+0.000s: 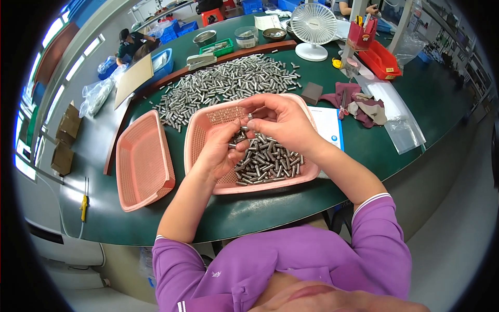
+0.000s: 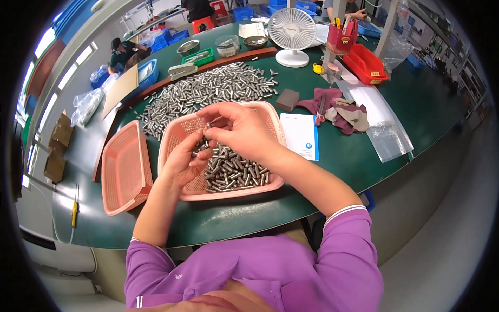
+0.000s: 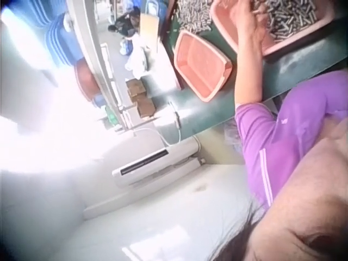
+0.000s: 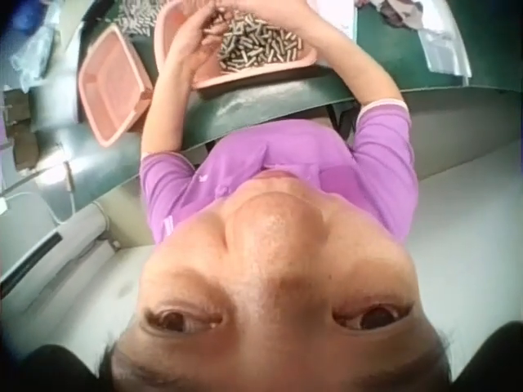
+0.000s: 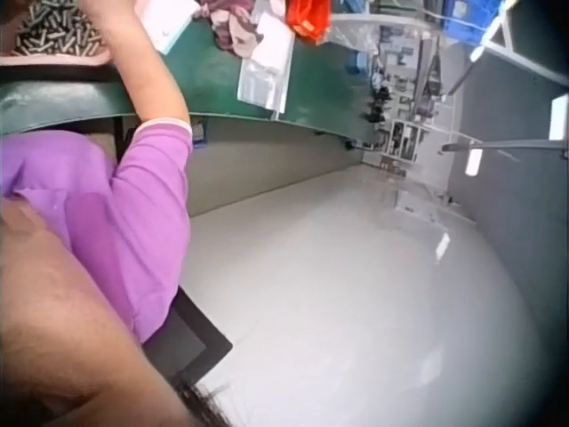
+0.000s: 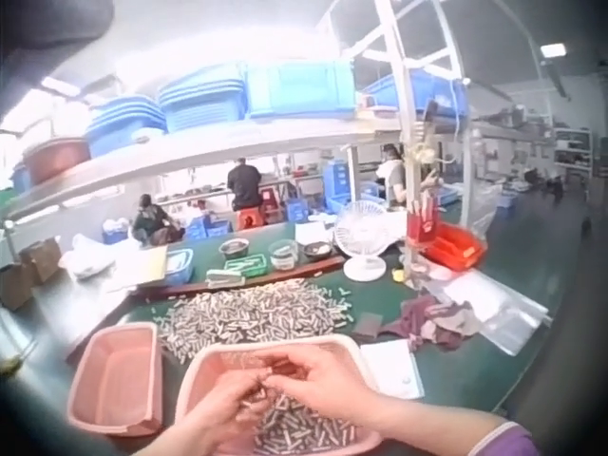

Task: The person sorts small metal parts into pink baskets by hand.

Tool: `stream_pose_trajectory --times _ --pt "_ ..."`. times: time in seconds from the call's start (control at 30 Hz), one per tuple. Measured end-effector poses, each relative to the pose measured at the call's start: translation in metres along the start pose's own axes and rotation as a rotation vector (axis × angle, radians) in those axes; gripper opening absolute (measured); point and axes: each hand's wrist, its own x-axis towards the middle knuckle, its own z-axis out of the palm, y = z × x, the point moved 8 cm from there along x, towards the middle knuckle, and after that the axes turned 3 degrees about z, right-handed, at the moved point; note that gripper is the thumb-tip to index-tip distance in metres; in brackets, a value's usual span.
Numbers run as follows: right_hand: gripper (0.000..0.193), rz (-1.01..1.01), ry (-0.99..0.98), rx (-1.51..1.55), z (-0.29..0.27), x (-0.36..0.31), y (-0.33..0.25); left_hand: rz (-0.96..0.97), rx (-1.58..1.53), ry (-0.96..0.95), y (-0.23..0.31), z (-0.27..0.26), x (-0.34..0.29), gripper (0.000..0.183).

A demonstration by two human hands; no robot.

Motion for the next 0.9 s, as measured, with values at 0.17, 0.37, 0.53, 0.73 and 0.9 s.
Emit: stream_pose_trajectory --times 0.17,0.37,0.53,0.73,0.9 --pt "0.029 -0.118 -0.007 -0.222 -0.004 -0.004 0.004 -0.073 -0.095 0.082 -0.011 0.009 0.0 0.023" --pt "0.031 -0.23 -0.032 -0.595 0.003 -0.004 -0.005 -0.073 -0.061 0.067 -0.014 0.003 -0.01 0.024" --pt "0.027 -0.379 -0.028 -0.883 0.015 -0.015 -0.008 -0.006 0.204 0.032 -0.012 0.007 -0.017 0.027" --pt "0.029 -0.381 -0.021 -0.905 0.016 -0.011 -0.014 0.04 0.063 -0.01 -0.012 0.008 -0.016 0.029" --pt "0.036 -0.047 -0.058 -0.269 0.005 -0.001 0.01 0.041 0.003 -0.087 -0.013 0.011 -0.018 0.032"
